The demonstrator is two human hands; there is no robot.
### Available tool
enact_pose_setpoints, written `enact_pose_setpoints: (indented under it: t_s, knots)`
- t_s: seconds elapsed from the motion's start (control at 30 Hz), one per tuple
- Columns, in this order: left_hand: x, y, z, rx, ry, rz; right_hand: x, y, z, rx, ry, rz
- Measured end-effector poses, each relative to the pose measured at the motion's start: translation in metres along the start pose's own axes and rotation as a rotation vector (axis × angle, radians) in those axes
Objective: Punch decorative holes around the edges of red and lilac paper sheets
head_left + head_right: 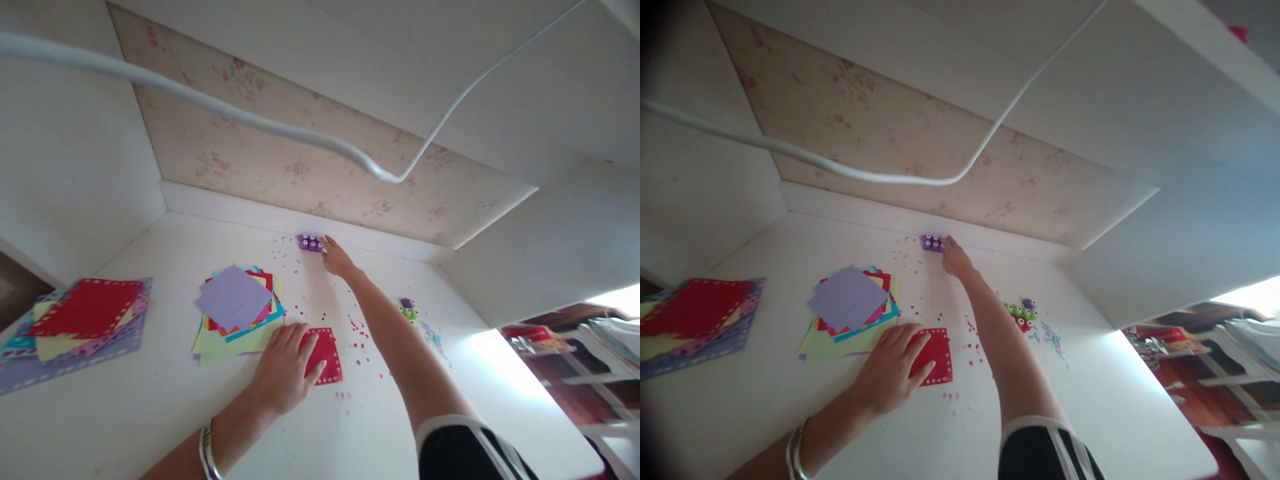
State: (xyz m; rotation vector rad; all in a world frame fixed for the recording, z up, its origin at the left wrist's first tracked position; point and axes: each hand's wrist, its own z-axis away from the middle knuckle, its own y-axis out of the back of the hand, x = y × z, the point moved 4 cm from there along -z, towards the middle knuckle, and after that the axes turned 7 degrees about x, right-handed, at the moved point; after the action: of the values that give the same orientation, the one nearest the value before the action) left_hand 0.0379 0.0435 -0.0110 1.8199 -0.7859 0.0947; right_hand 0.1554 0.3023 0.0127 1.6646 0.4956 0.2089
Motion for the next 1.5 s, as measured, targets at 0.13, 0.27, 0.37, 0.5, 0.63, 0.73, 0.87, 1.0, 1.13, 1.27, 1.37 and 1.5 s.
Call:
enact_pose_setpoints:
  t_s: [0.13,0.27,0.37,0.5,0.63,0.73,0.87,1.0,1.13,1.27,1.37,1.5]
  knots:
    - [-0.003,-0.003,0.002,0.015,0.041,-0.019,-0.001,-0.008,-0.008,-0.022,-0.004,-0.016]
    - [-0.006,-0.004,0.001,0.021,0.067,0.029,0.002,-0.007,-0.001,-0.019,-0.021,-0.023]
    - [-0.010,-0.004,0.000,0.049,0.115,0.091,0.006,-0.002,0.007,-0.021,-0.042,-0.046]
    - [-0.017,-0.004,-0.001,0.114,0.156,0.197,0.013,0.007,0.029,-0.008,-0.074,-0.121]
    - [-0.022,-0.004,-0.003,0.084,0.191,0.182,0.012,0.014,0.078,0.048,-0.122,-0.249]
    - [-0.021,0.000,-0.006,0.054,0.186,0.160,0.004,0.012,0.131,0.097,-0.242,-0.631]
    - [-0.019,0.003,-0.009,0.072,0.158,0.244,-0.010,0.003,0.192,0.179,-0.440,-1.275]
    - [-0.023,0.003,-0.011,0.108,0.189,0.407,-0.017,-0.007,0.219,0.173,-0.485,-1.378]
    - [-0.030,0.005,-0.015,0.124,0.260,0.480,-0.016,-0.014,0.220,0.144,-0.442,-1.302]
    - [-0.034,0.007,-0.018,0.099,0.294,0.532,-0.016,-0.017,0.218,0.154,-0.399,-1.240]
    - [-0.034,0.006,-0.018,0.079,0.308,0.537,-0.019,-0.016,0.219,0.127,-0.385,-1.256]
    - [-0.034,0.004,-0.017,0.057,0.311,0.522,-0.023,-0.013,0.220,0.134,-0.349,-1.265]
